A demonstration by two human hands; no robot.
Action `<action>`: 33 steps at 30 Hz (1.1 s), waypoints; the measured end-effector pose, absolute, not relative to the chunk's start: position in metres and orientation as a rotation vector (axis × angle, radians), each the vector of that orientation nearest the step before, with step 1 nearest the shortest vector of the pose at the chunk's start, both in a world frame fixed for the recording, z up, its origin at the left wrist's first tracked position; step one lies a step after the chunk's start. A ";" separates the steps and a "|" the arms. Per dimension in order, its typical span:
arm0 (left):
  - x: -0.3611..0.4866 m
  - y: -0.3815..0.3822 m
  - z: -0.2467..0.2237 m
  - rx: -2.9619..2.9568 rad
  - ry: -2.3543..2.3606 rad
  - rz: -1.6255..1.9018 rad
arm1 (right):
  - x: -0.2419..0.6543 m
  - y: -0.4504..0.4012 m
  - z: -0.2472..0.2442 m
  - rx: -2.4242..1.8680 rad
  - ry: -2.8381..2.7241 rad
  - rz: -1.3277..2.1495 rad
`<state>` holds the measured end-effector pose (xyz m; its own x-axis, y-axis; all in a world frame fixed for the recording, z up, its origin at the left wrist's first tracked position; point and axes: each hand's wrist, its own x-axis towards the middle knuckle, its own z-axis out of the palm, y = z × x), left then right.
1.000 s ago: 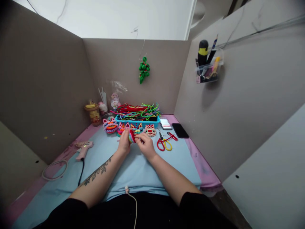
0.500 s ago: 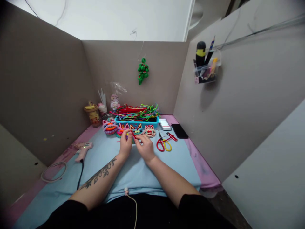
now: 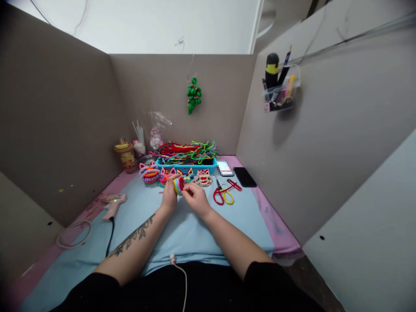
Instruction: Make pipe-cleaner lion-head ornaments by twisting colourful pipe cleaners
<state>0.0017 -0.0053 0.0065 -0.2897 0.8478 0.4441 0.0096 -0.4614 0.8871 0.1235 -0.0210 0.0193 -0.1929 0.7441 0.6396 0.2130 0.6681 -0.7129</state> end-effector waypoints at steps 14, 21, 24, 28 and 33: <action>0.001 -0.009 0.011 1.563 1.153 1.770 | 0.120 -0.022 0.019 -0.812 -1.661 0.585; -0.001 -0.010 0.010 1.653 1.179 1.824 | 0.121 -0.020 0.018 -0.837 -1.639 0.549; -0.003 -0.012 0.009 1.731 1.152 1.853 | 0.121 -0.017 0.017 -0.818 -1.617 0.649; -0.004 -0.010 0.008 1.739 1.070 1.847 | 0.122 -0.016 0.016 -0.820 -1.606 0.709; -0.002 0.001 0.004 1.343 0.896 1.688 | 0.124 -0.016 0.015 -0.744 -1.771 0.495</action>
